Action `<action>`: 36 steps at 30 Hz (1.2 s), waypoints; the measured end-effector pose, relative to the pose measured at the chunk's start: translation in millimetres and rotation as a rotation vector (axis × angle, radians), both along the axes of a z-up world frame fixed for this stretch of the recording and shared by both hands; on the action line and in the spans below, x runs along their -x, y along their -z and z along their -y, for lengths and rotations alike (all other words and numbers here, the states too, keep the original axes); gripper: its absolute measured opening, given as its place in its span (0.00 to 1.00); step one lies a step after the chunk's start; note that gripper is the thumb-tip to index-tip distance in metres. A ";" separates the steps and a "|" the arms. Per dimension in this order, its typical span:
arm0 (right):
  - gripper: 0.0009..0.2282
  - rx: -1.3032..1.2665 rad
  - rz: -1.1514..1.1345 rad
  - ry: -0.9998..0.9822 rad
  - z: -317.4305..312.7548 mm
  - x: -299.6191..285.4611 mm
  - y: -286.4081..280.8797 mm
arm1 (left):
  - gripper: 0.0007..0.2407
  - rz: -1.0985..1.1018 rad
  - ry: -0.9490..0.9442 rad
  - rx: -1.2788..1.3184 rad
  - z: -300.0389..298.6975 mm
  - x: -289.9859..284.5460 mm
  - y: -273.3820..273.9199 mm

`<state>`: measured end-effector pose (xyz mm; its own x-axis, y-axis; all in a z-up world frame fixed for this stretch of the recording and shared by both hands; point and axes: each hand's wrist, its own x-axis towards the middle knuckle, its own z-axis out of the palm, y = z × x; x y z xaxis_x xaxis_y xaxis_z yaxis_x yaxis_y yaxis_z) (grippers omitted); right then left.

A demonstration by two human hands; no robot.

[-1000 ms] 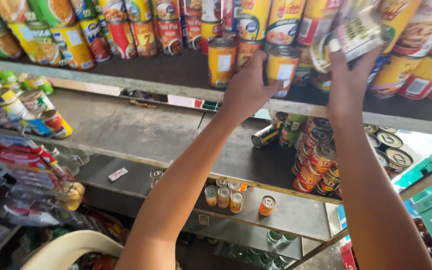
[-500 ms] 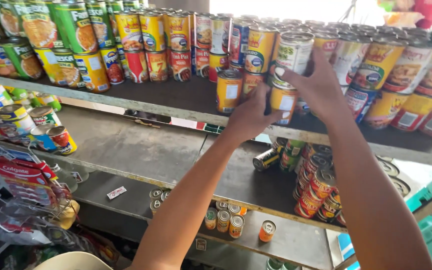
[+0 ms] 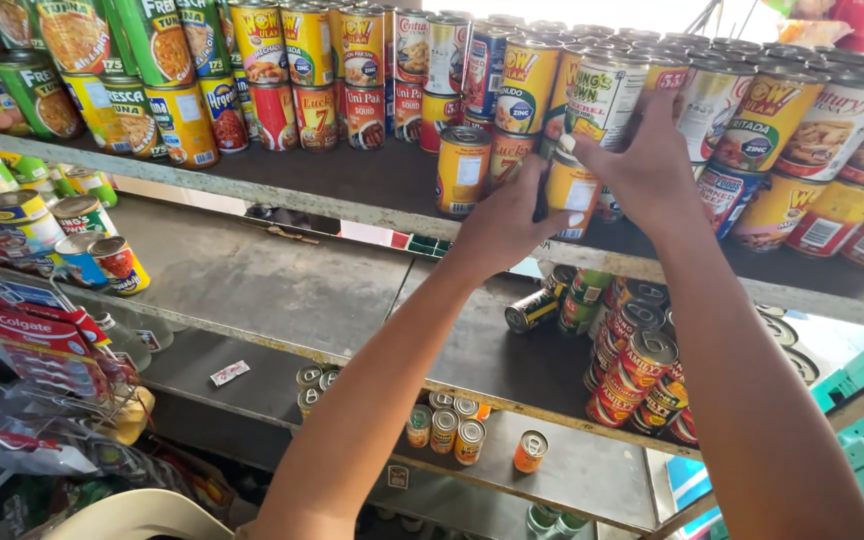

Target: Organizing and stocking various canned goods on grocery store shelves.

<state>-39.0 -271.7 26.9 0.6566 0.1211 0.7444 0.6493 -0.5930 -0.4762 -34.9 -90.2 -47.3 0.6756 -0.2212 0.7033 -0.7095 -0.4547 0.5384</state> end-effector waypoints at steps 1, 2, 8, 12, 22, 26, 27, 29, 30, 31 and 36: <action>0.27 0.003 0.022 -0.029 -1.0 1.3 0.3 | 0.23 0.022 0.063 0.075 -0.4 -1.2 2.1; 0.27 0.004 0.021 -0.027 0.2 0.3 3.3 | 0.23 0.021 0.065 0.076 -2.8 6.8 1.6; 0.24 -0.108 0.087 -0.181 0.6 -14.9 25.8 | 0.20 0.479 -0.197 0.376 -45.4 37.6 -16.6; 0.24 -0.254 0.105 -0.313 0.1 -20.3 43.6 | 0.31 0.405 -0.545 0.211 -73.6 29.1 -19.3; 0.21 -0.346 0.176 -0.258 14.4 -27.2 58.7 | 0.29 -0.138 -0.471 -0.070 -78.7 16.9 -15.5; 0.23 -0.411 0.163 -0.321 11.3 -23.5 56.3 | 0.29 -0.127 -0.430 -0.029 -72.9 22.0 -20.2; 0.24 -0.396 0.187 -0.334 10.9 -22.6 56.6 | 0.28 -0.078 -0.299 0.080 -71.7 12.7 -14.4; 0.25 -0.380 0.213 -0.351 8.5 -17.6 55.8 | 0.26 -0.027 -0.169 0.189 -63.5 0.5 -12.9; 0.25 -0.344 0.222 -0.336 6.8 -13.5 54.7 | 0.25 0.057 0.011 0.333 -56.2 -2.3 -17.1; 0.26 -0.308 0.229 -0.321 4.8 -9.2 53.8 | 0.24 0.141 0.192 0.475 -49.4 -4.8 -20.9; 0.30 -0.243 0.228 -0.384 2.6 -5.7 50.5 | 0.26 0.321 0.356 0.575 -9.7 20.2 -86.8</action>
<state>-33.3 -274.3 -23.6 0.4162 0.1274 0.9003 0.9022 -0.1808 -0.3915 -55.1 -80.6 39.5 0.3742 0.0742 0.9244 -0.9233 0.1228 0.3640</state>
